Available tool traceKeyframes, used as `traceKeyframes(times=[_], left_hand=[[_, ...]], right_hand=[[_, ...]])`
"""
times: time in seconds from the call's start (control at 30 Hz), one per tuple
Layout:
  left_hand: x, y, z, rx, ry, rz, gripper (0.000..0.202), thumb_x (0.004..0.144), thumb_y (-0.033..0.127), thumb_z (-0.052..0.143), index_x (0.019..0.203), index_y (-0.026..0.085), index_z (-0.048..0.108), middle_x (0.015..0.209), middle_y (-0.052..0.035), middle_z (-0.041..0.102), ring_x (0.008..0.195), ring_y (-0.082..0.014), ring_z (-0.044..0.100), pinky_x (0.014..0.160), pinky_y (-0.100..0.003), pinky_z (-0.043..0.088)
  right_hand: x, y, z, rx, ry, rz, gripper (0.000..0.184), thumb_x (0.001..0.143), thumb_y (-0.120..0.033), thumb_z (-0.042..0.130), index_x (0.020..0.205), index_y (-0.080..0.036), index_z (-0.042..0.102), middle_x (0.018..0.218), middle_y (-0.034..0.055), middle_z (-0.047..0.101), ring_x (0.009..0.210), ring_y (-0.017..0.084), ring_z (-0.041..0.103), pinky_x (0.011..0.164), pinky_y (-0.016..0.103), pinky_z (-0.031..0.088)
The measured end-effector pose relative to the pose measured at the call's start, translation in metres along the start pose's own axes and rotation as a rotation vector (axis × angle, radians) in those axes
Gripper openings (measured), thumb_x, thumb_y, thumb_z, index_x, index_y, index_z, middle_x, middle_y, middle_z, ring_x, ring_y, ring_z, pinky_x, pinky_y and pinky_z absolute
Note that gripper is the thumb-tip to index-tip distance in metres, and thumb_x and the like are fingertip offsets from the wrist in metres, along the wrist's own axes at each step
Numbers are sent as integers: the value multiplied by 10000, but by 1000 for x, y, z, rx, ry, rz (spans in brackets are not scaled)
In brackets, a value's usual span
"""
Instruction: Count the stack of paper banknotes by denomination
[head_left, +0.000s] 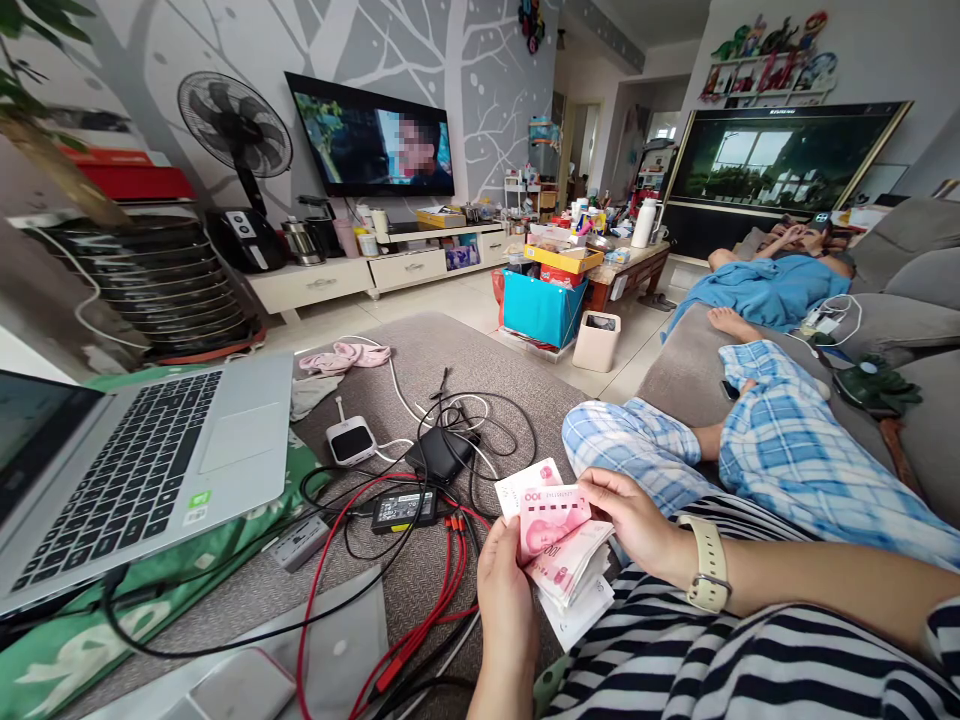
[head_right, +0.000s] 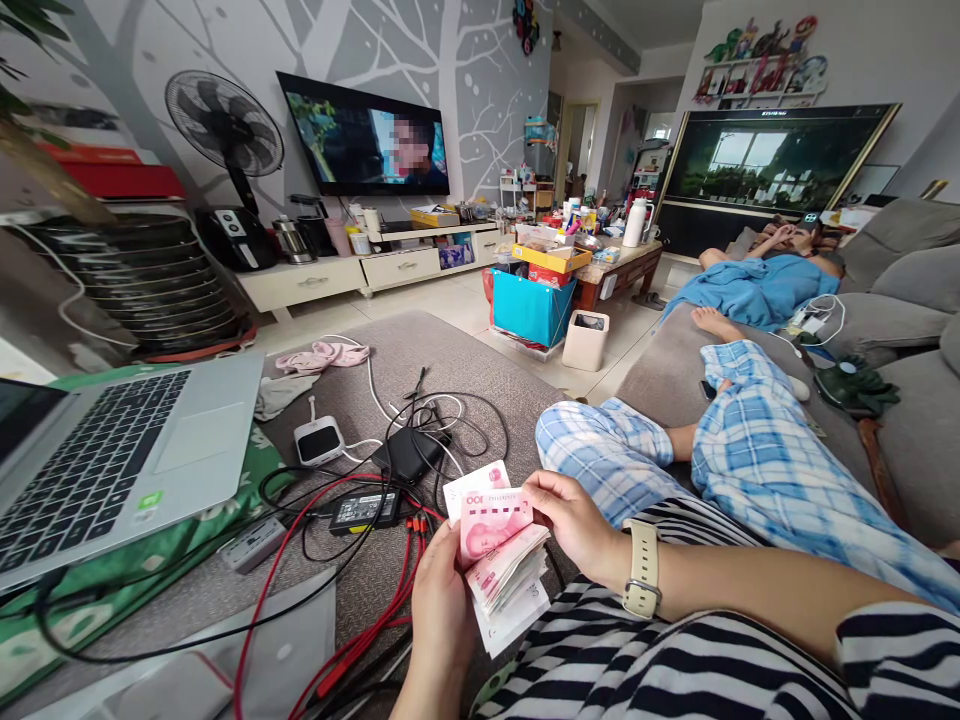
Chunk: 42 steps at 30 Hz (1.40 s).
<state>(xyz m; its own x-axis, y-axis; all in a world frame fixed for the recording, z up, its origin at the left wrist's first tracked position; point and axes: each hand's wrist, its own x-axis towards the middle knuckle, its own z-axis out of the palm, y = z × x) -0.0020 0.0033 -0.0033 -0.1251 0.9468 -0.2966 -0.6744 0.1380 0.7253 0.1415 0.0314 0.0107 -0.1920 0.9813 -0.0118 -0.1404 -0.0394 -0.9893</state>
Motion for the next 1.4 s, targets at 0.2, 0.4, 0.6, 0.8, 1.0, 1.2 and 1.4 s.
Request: traceKeyframes(times=[0.2,0.4,0.6,0.8,1.0,1.2,1.4], left_hand=[[-2,3,2,8,9,-4,194,666,299,632,780,143,644,759,-46,696,674,-179,630,665,-293,496],[-1,1,1,-42,-9,-31,214,670,287,643,827,142,651,818,-69,711,734,-204,654,695,-307,500],[3,-6,-5,-98,-35,-38,215,700,293,651,857,145,643,876,-81,714,796,-215,665,785,-347,495],[0,-4,-2,-110,-39,-55,231,681,296,676,863,159,645,896,-79,716,783,-217,673,744,-336,503],[-3,-3,0,-93,-39,-69,238,693,288,674,887,158,630,846,-71,716,721,-204,672,697,-317,500],[-5,-1,2,-50,-27,-49,270,673,298,693,887,146,632,838,-75,714,669,-193,661,661,-311,495],[-5,-2,2,-49,-28,-15,277,645,250,719,888,140,644,904,-72,708,758,-169,655,767,-293,475]], right_hand=[[0,-1,0,14,-5,0,315,783,-418,621,647,-168,484,617,-36,397,582,99,342,543,232,266],[-1,-5,2,21,-28,0,299,797,-413,613,665,-164,515,579,-40,433,534,88,355,513,231,252],[-2,-12,4,-53,-81,15,332,838,-458,547,690,-161,539,525,-9,538,480,94,402,485,241,252],[-1,-15,4,-89,-58,-2,359,789,-474,602,627,-170,501,541,-21,515,500,95,399,505,245,280],[1,-17,4,-88,-4,0,315,738,-432,665,665,-170,507,578,-33,494,554,105,420,544,245,302],[0,-19,7,-36,19,4,312,713,-417,685,678,-171,496,622,-41,449,574,101,397,543,238,292],[-1,-17,5,-84,26,-5,301,748,-411,645,649,-171,494,588,-42,406,549,98,351,512,239,263]])
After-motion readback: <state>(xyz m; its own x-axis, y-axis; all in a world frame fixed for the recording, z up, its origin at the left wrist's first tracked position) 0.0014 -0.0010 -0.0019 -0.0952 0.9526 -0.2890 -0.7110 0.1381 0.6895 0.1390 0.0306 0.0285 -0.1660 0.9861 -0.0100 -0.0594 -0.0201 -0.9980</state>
